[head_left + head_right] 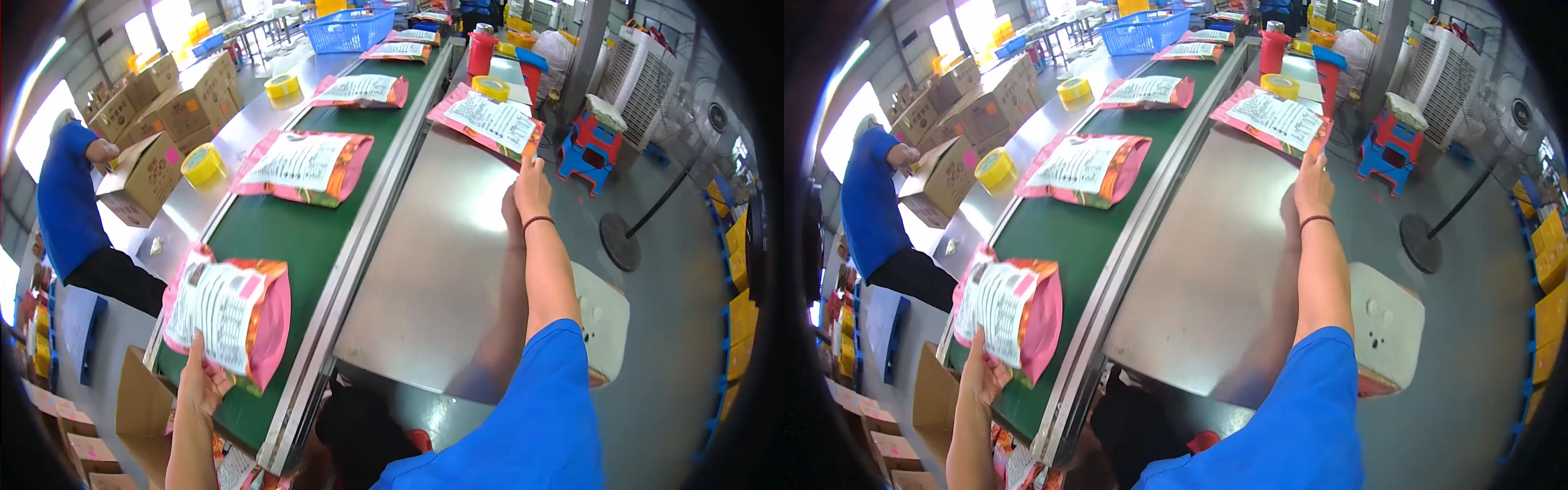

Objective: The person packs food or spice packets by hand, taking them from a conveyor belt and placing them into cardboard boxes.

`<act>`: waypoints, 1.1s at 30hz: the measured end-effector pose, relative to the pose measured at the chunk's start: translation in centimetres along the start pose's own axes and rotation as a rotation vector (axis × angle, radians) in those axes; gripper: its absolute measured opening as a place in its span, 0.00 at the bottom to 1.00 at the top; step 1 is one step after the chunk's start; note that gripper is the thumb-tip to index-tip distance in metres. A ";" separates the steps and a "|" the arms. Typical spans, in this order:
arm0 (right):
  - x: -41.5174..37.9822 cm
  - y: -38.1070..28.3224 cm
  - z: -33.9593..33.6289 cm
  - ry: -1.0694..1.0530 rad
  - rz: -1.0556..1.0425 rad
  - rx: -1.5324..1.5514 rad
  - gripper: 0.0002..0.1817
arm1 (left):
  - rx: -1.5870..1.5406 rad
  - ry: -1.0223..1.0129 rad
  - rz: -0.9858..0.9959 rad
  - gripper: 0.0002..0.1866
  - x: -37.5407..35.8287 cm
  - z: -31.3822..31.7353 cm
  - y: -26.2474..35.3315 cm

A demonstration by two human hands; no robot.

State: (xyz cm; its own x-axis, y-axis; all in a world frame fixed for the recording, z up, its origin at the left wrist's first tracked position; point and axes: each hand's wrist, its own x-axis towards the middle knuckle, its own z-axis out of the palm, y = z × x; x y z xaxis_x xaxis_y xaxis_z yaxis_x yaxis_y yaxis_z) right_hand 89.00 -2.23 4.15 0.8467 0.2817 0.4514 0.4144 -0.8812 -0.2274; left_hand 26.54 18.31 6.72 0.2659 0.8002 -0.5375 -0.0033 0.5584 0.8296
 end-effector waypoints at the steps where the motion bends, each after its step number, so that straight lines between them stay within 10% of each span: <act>1: 1.3 -0.2 0.7 0.002 -0.003 0.020 0.12 | -0.041 -0.021 -0.008 0.24 0.6 0.3 0.1; 11: 7.7 1.1 6.2 0.342 -0.412 -0.337 0.06 | -0.119 0.150 0.055 0.32 -3.5 1.5 0.2; 21: -5.8 -0.4 -9.9 -0.170 -0.545 -0.165 0.13 | -0.293 0.138 0.093 0.25 -4.9 3.3 2.5; 23: -8.1 -3.3 -10.7 0.244 -0.872 -0.228 0.22 | -0.317 0.133 0.133 0.24 -4.7 1.4 1.7; 26: -6.1 -4.9 -5.8 0.086 -0.894 -0.384 0.28 | -0.224 0.191 0.222 0.26 -7.0 0.4 1.7; 29: 0.0 -3.8 -2.8 -0.238 -0.970 0.145 0.30 | -0.164 0.282 0.410 0.25 -10.1 -0.9 2.8; 30: 0.4 -6.6 -6.7 -0.473 -0.752 -0.179 0.28 | -0.117 0.334 0.544 0.23 -11.2 -1.7 3.5; 33: 8.4 -4.1 -6.5 -0.302 -0.999 0.209 0.23 | 0.270 0.508 0.747 0.24 -11.9 -5.8 5.2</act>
State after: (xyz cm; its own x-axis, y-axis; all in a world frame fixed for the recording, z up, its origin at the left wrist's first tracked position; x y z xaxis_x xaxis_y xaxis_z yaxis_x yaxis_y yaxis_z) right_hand 92.26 1.28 14.52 0.1270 0.9488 0.2892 0.9919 -0.1239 -0.0290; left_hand 17.82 13.01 16.56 -0.1674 0.9655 0.1994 0.2378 -0.1568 0.9586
